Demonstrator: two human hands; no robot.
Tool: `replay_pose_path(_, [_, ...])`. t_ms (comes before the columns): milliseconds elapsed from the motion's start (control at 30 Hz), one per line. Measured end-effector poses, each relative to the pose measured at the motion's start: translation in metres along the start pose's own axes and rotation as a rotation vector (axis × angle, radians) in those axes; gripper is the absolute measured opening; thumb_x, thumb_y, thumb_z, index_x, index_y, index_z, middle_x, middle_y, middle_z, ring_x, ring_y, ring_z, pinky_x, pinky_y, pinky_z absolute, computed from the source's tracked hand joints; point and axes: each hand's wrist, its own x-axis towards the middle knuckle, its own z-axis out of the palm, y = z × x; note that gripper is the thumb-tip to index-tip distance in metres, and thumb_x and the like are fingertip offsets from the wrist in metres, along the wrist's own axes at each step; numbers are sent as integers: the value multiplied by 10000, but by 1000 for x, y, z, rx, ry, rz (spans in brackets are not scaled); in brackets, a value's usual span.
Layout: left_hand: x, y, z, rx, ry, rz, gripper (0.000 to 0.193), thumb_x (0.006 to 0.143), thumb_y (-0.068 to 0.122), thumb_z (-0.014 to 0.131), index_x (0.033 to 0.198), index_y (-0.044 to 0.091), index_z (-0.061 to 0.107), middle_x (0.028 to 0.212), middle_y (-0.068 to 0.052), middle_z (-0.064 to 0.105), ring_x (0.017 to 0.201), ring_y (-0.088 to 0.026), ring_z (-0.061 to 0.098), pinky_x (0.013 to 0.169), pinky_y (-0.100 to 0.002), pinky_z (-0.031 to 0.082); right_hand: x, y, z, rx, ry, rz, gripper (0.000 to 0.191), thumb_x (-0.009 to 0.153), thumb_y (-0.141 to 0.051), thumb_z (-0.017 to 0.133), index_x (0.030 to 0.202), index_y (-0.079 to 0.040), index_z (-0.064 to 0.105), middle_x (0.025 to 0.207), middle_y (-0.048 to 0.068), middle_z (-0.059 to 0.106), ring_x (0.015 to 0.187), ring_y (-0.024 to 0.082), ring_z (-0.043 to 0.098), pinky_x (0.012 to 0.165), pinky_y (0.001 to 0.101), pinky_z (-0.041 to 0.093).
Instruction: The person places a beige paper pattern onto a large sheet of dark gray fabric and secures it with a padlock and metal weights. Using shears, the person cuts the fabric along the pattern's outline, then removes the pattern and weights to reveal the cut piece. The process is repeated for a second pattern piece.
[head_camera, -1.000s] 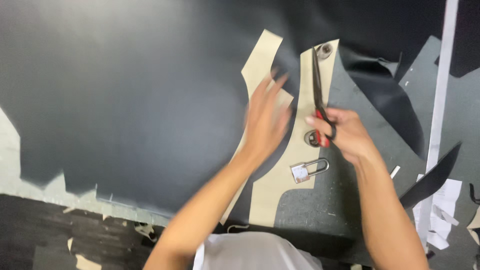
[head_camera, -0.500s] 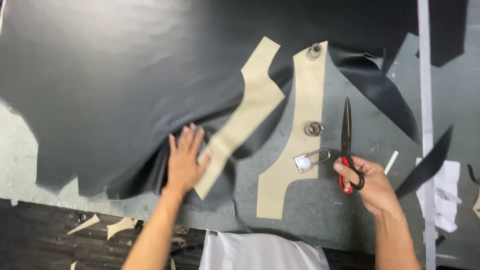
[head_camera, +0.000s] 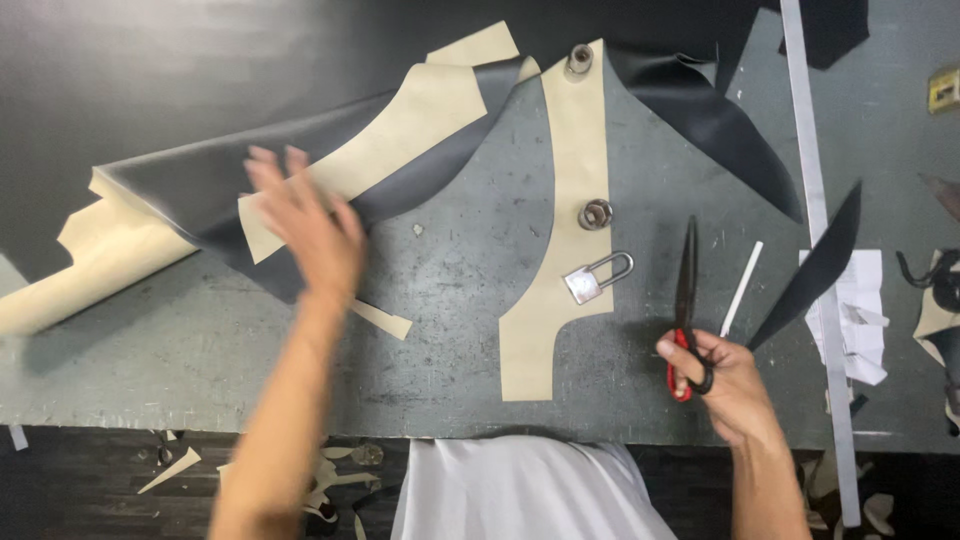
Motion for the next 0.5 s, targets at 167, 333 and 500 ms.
replay_pose_path(167, [-103,123,-18,-392,-288,-78,334,967,49,594,1299,20,619,1340,-188,617,1272,-382,553,1127,-486,419,5,-21,40,-93,-103,70,261,811,-184,796,998,-10,744,649,48,641,508,128,555,455,291,447])
replay_pose_path(333, [-160,165,-44,-327,-533,-238,536,895,147,716,1354,-83,561,1210,-214,554,1124,-368,515,987,-456,450,44,-62,83,-133,-231,-138,257,846,-194,812,973,17,739,670,46,654,533,113,575,486,261,463])
replay_pose_path(500, [-166,161,-49,-383,-511,-137,464,873,104,737,1280,-79,610,1284,-233,525,1139,-390,505,971,-456,456,106,-94,84,-382,-44,-472,311,823,-231,870,1022,-36,732,786,9,688,660,109,624,560,290,501])
